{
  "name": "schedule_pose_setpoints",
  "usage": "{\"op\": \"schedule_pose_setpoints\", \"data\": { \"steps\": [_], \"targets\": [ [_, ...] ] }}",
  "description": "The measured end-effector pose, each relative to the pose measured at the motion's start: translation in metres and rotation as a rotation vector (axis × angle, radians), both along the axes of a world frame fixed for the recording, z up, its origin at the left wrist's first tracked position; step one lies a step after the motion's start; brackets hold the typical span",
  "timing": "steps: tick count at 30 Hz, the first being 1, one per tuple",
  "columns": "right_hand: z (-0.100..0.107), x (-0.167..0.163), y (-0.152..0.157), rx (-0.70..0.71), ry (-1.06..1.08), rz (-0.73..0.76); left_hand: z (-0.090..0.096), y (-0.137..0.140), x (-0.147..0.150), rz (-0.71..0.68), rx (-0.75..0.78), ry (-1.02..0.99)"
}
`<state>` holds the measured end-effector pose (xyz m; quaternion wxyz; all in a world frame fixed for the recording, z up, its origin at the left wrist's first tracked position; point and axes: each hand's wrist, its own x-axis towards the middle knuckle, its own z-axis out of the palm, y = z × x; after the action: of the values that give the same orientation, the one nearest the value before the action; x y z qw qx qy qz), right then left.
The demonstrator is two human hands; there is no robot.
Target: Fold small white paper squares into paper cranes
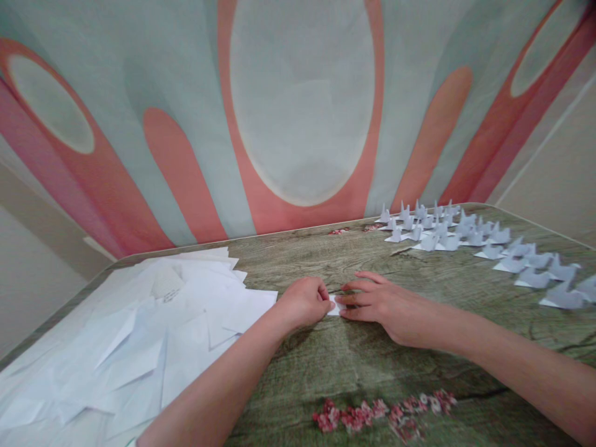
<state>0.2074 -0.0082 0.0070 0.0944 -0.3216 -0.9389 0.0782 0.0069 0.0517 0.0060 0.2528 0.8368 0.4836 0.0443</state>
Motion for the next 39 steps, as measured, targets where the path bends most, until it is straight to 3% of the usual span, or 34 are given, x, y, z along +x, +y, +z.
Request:
{"op": "schedule_pose_setpoints", "data": {
  "steps": [21,31,39],
  "targets": [
    [0.007,-0.001,-0.004,0.021,-0.034,-0.015,-0.002,0.004,-0.003,-0.003,-0.031,-0.041],
    [-0.01,-0.011,-0.007,0.117,-0.052,-0.066,-0.003,0.0,-0.005,0.029,-0.005,-0.007],
    [-0.004,-0.012,-0.011,0.09,-0.088,-0.098,0.001,0.003,-0.014,0.053,0.034,0.049]
  ]
}}
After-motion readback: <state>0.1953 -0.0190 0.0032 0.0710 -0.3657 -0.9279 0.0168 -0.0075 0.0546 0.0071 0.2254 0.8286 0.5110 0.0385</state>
